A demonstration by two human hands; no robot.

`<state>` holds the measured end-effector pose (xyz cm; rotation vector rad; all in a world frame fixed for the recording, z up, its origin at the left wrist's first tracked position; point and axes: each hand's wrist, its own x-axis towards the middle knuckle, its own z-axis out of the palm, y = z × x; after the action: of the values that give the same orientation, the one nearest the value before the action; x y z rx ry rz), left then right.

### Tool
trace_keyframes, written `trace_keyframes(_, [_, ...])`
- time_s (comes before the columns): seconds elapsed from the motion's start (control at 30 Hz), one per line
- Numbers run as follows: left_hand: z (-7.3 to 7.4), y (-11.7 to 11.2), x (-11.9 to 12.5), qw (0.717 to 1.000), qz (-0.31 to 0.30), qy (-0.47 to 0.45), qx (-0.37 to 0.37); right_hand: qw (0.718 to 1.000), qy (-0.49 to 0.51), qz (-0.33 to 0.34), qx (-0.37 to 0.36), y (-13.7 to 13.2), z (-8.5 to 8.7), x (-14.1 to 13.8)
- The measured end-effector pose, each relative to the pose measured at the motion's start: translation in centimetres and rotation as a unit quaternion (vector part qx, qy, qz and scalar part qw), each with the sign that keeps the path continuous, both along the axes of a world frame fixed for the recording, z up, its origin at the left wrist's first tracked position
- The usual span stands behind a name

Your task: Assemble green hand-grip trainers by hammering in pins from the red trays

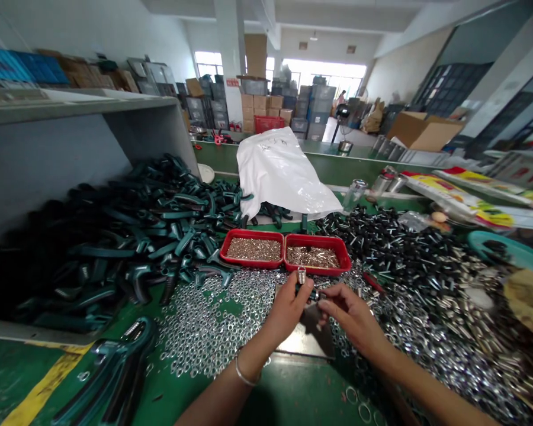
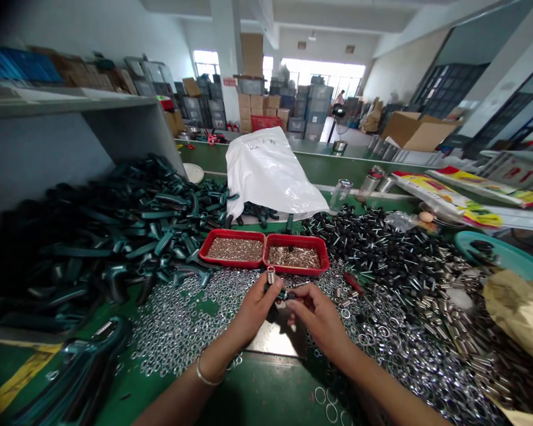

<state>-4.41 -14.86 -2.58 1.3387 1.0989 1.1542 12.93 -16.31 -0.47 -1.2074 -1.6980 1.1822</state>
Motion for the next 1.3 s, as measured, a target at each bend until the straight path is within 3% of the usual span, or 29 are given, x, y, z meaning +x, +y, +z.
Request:
trace_keyframes(0.07, [-0.2,0.1,0.1,0.997,0.024,0.062,0.050,0.984,0.080,0.009,-0.156,-0.2,0.0,-0.7])
trace_keyframes(0.1, [-0.3,0.2,0.1,0.993,0.031,0.089,0.067,0.978,0.092,0.013,-0.188,-0.3,0.0,-0.9])
trace_keyframes(0.23, [-0.4,0.1,-0.1,0.983,0.008,0.137,0.119,0.978,0.079,0.010,-0.194,-0.6,0.0,-1.0])
trace_keyframes(0.33, [-0.6,0.0,-0.3,0.985,-0.036,0.112,0.125,0.939,0.082,0.095,-0.320,-0.7,0.0,-0.6])
trace_keyframes(0.37, [-0.7,0.0,-0.3,0.988,-0.038,0.097,0.115,0.935,0.054,0.114,-0.332,-0.6,0.0,-0.4])
trace_keyframes(0.4, [-0.9,0.1,-0.3,0.991,-0.035,0.080,0.101,0.945,0.005,0.118,-0.307,-0.5,0.0,-0.3])
trace_keyframes(0.47, [-1.2,0.4,-0.3,0.997,-0.023,0.046,0.064,0.979,-0.127,0.070,-0.142,-0.3,0.2,-0.1])
trace_keyframes(0.53, [-1.4,0.6,-0.3,0.999,-0.015,0.025,0.034,0.968,-0.244,-0.005,0.066,-0.2,0.2,0.0])
trace_keyframes(0.57, [-1.3,0.7,-0.3,0.999,-0.012,0.024,0.032,0.952,-0.276,-0.023,0.132,-0.3,0.1,-0.1])
trace_keyframes(0.6, [-1.2,0.7,-0.4,0.999,-0.011,0.028,0.040,0.947,-0.284,-0.020,0.150,-0.3,0.0,-0.1])
trace_keyframes(0.63, [-1.1,0.7,-0.5,0.998,-0.010,0.038,0.057,0.956,-0.269,0.002,0.116,-0.4,-0.1,-0.2])
trace_keyframes(0.7, [-0.7,0.6,-0.8,0.992,-0.017,0.074,0.100,0.977,-0.188,0.086,-0.051,-0.5,-0.4,-0.4])
trace_keyframes(0.77, [-0.6,0.5,-1.0,0.985,-0.029,0.112,0.126,0.963,-0.108,0.142,-0.200,-0.4,-0.6,-0.4])
trace_keyframes(0.8, [-0.6,0.5,-1.1,0.983,-0.033,0.125,0.128,0.962,-0.098,0.136,-0.217,-0.3,-0.6,-0.4])
trace_keyframes(0.83, [-0.5,0.6,-1.2,0.983,-0.032,0.131,0.125,0.970,-0.108,0.110,-0.187,-0.2,-0.6,-0.4])
trace_keyframes(0.93, [-0.3,0.6,-1.2,0.986,-0.017,0.117,0.118,0.986,-0.163,0.018,-0.006,0.0,-0.5,-0.3])
trace_keyframes(0.97, [-0.1,0.6,-1.2,0.986,-0.017,0.107,0.126,0.987,-0.159,0.028,0.000,0.0,-0.4,-0.3])
trace_keyframes(1.1, [0.3,0.5,-1.2,0.977,-0.052,0.082,0.188,0.961,-0.107,0.153,-0.204,-0.2,0.0,-0.3])
trace_keyframes(1.13, [0.2,0.5,-1.1,0.977,-0.051,0.084,0.189,0.965,-0.118,0.137,-0.189,-0.2,0.1,-0.3])
trace_keyframes(1.23, [-0.2,0.3,-0.8,0.984,-0.022,0.087,0.155,0.989,-0.147,0.023,-0.015,-0.2,0.2,-0.5])
trace_keyframes(1.3, [-0.4,0.2,-0.6,0.985,-0.016,0.092,0.148,0.995,-0.101,0.021,-0.013,-0.5,0.0,-0.6])
